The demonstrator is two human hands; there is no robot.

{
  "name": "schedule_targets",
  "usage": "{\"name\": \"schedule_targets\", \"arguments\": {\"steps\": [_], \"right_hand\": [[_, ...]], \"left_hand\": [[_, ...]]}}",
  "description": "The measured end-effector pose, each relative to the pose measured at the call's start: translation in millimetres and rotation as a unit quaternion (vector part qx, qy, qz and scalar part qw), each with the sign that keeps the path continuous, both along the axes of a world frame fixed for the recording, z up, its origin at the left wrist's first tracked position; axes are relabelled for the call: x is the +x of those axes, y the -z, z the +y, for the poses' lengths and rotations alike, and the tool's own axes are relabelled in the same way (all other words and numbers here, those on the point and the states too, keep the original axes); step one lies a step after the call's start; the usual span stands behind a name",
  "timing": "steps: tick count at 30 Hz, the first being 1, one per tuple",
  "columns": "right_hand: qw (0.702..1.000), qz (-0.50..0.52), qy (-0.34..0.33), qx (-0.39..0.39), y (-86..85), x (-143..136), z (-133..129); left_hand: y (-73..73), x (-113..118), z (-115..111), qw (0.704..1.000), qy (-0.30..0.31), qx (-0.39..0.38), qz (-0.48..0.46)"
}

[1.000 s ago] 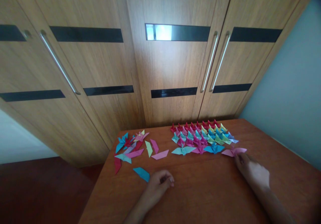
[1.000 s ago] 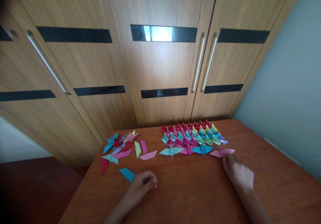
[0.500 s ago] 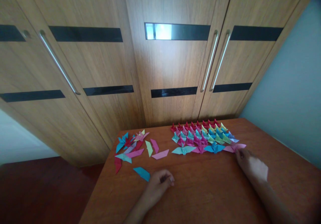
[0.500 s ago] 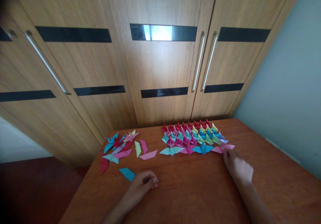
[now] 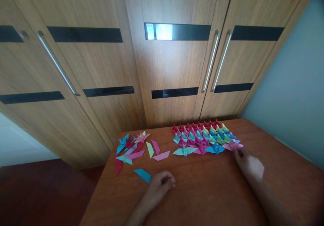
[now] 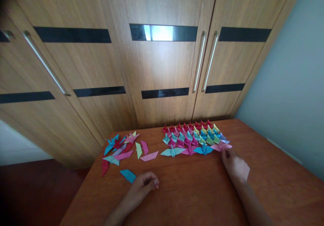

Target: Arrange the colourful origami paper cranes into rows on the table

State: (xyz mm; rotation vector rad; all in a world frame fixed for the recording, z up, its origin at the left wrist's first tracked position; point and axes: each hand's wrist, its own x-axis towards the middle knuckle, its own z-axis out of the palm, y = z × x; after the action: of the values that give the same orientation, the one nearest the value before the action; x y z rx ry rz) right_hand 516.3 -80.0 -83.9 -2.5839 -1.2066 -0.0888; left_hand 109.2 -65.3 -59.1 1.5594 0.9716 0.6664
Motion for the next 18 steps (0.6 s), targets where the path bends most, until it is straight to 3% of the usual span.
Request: {"name": "schedule_targets", "arguments": {"steps": [18], "right_hand": [[1.0, -0.003, 0.002, 0.005, 4.2, 4.4, 1.4]], "left_hand": [[-1.3, -0.7, -0.9, 1.0, 0.011, 0.014, 0.019]]}}
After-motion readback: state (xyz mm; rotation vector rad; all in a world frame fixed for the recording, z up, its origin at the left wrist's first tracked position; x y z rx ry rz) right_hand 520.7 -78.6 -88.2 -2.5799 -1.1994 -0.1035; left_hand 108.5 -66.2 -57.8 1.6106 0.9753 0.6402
